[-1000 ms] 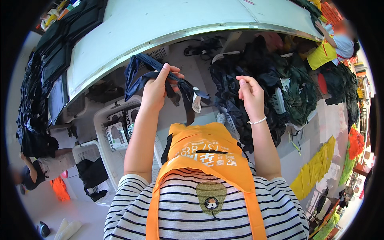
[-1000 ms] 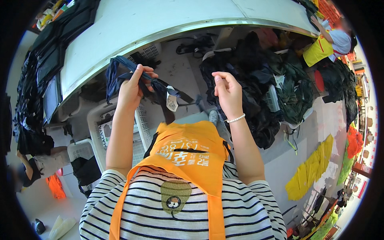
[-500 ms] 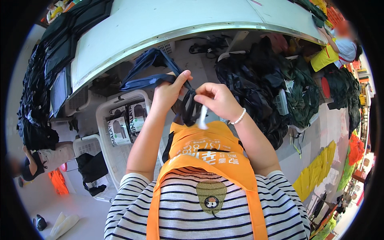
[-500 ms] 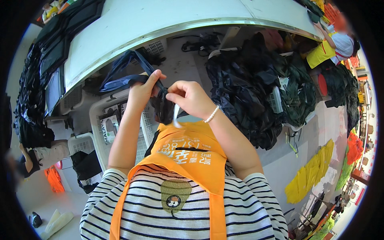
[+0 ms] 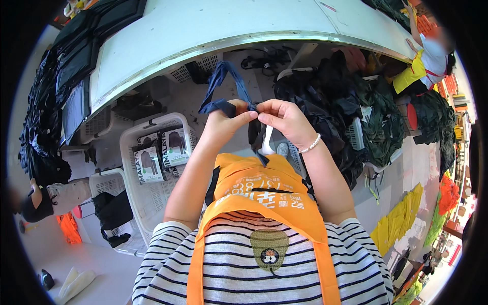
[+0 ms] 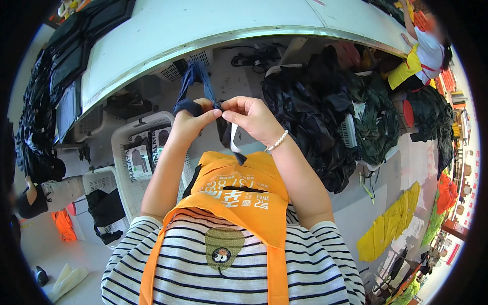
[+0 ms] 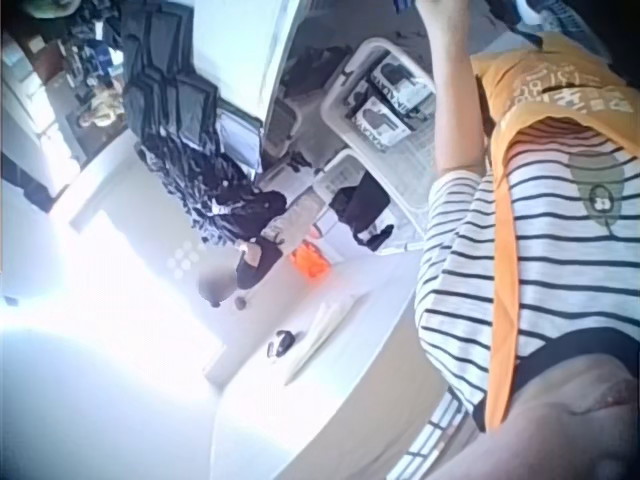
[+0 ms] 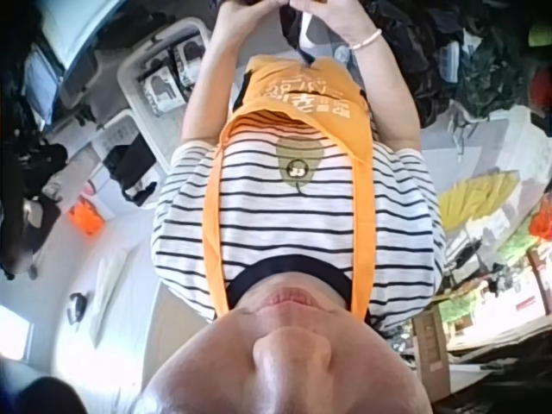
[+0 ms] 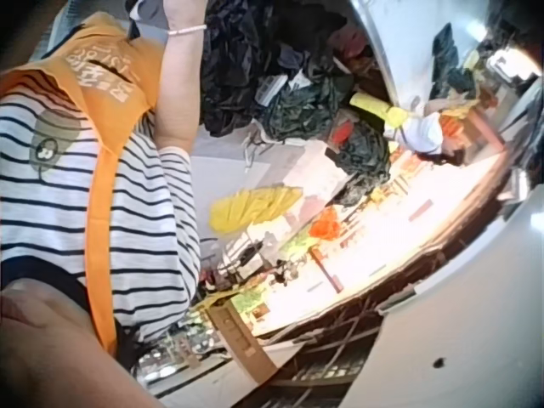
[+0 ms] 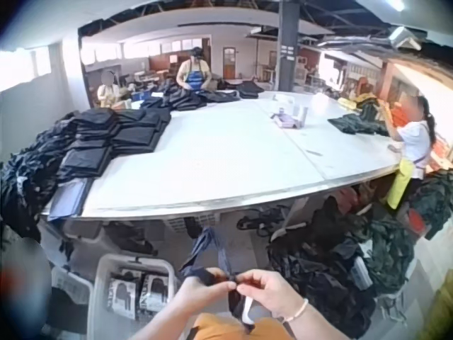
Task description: The person folds a black jacket on a table, zips it, and places it into a white basket. They then pick up a blue strap, attach a tag, and place it into the basket. Finally, they pick up another black jacket and begin to fold it.
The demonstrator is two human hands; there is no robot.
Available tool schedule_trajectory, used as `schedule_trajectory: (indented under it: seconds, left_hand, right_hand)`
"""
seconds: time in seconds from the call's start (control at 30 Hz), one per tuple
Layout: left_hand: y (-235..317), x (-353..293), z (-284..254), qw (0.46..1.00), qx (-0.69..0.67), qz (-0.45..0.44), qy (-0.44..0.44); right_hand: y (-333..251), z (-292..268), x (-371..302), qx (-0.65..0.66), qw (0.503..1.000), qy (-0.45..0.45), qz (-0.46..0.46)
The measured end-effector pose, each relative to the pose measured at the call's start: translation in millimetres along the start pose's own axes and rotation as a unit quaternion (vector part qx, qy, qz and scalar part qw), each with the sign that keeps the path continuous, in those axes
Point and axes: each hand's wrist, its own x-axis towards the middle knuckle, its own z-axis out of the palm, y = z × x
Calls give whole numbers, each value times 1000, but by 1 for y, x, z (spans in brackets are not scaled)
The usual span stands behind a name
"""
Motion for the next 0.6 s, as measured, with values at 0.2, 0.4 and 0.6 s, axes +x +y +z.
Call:
schedule_trajectory:
  seconds: [0.2,0.4,0.6]
  left_hand:
    - [-15,-3,-1,993,105,32,-34]
    - [0,-14,1,990,131,50,-14]
    - [-5,-29,6,978,178,104,44]
  right_hand:
    - [-10,-9,-2,-213,977,-14,-17]
    - [-9,-6,-4,-226,969,25,-93]
    - [-13,13,-4,-301,943,-7,-144]
